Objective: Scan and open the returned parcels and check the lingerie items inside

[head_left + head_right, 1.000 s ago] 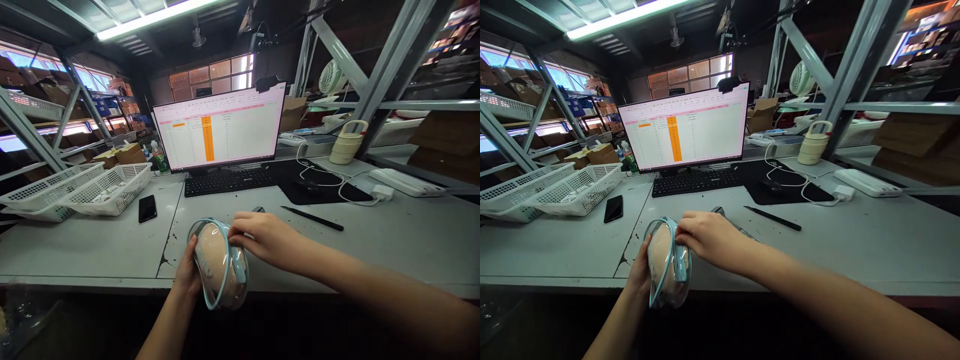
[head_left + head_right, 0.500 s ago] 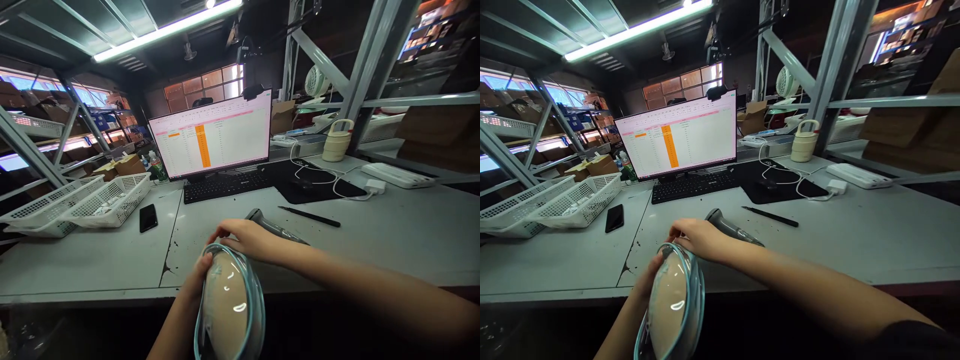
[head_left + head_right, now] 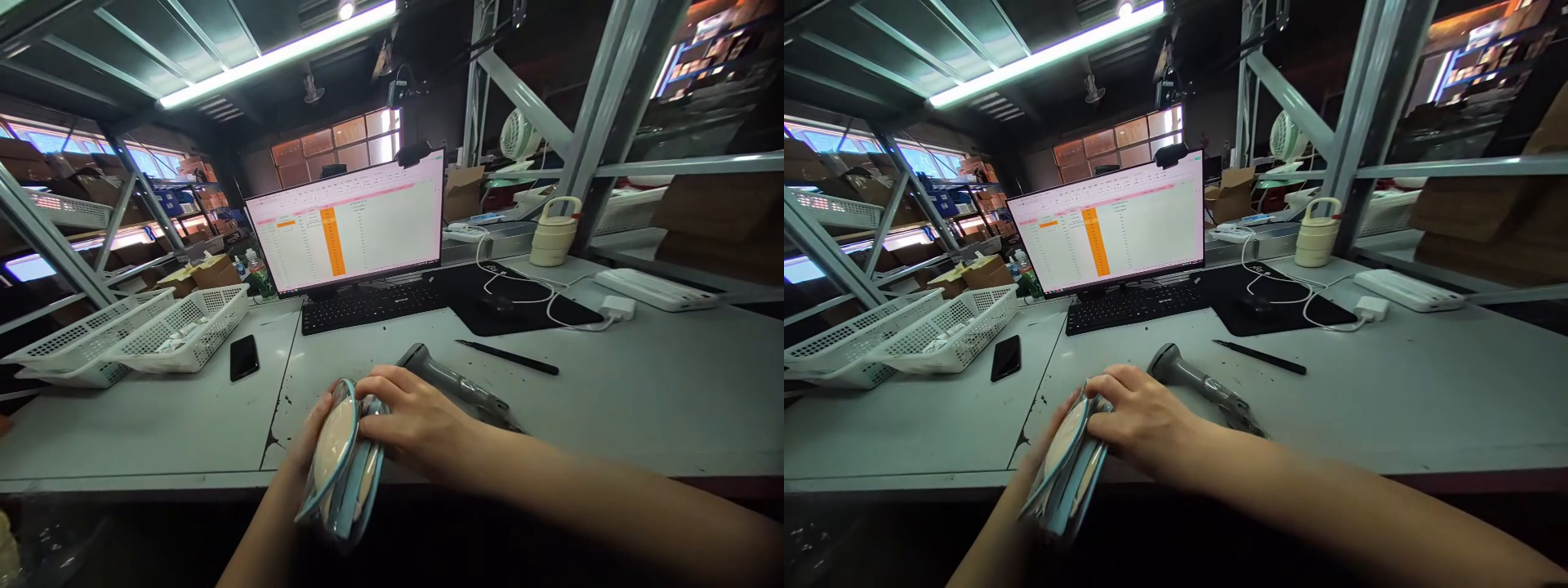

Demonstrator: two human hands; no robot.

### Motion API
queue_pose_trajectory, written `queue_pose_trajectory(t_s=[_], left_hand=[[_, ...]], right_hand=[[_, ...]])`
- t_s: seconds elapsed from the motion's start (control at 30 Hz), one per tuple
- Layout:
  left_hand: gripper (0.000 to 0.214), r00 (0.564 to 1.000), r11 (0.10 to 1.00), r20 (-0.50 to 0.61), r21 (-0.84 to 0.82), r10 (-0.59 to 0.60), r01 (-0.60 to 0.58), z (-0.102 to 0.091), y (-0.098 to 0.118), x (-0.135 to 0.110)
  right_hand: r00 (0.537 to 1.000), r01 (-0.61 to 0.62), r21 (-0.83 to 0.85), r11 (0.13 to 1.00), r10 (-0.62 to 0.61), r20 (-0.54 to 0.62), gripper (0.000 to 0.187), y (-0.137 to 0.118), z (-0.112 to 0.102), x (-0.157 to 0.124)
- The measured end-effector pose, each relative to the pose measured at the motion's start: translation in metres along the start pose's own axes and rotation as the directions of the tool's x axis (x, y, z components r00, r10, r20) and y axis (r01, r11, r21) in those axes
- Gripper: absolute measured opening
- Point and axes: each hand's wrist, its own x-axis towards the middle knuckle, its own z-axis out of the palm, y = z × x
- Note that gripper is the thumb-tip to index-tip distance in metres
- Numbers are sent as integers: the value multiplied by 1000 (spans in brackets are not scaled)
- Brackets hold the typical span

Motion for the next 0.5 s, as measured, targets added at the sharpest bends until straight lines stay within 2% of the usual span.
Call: queue_pose_trajectory(t_s=[0.07, 0.13, 0.2, 0.27, 0.3, 0.37, 0.5], left_hand=[[65, 992, 982, 11, 140, 129, -129, -4, 23, -12], [80, 971, 901, 101, 361, 218, -240, -1, 48, -29], [77, 953, 717, 188, 628, 238, -303, 9, 64, -44], [65, 953, 485, 213, 823, 217, -295, 23, 70, -49], [59, 955, 392, 218, 875, 201, -283, 29, 70, -48], [50, 957, 275, 228, 923, 180, -271, 36, 66, -41], [45, 959, 200, 207, 948, 194, -246, 29, 62, -24]], right_hand=[[1000, -24, -108, 994, 24, 5, 15, 5, 6, -1], [997, -43, -202, 978, 56, 59, 14, 10, 9, -2], [992, -27, -259, 965, 58, 115, 16, 11, 14, -3], [988, 0, -255, 967, 39, 150, 16, 9, 21, -2], [987, 7, -237, 972, 30, 155, 16, 7, 24, -1], [988, 4, -189, 982, 25, 151, 15, 4, 31, 1], [987, -42, -99, 994, 57, 147, 10, 0, 36, -1]])
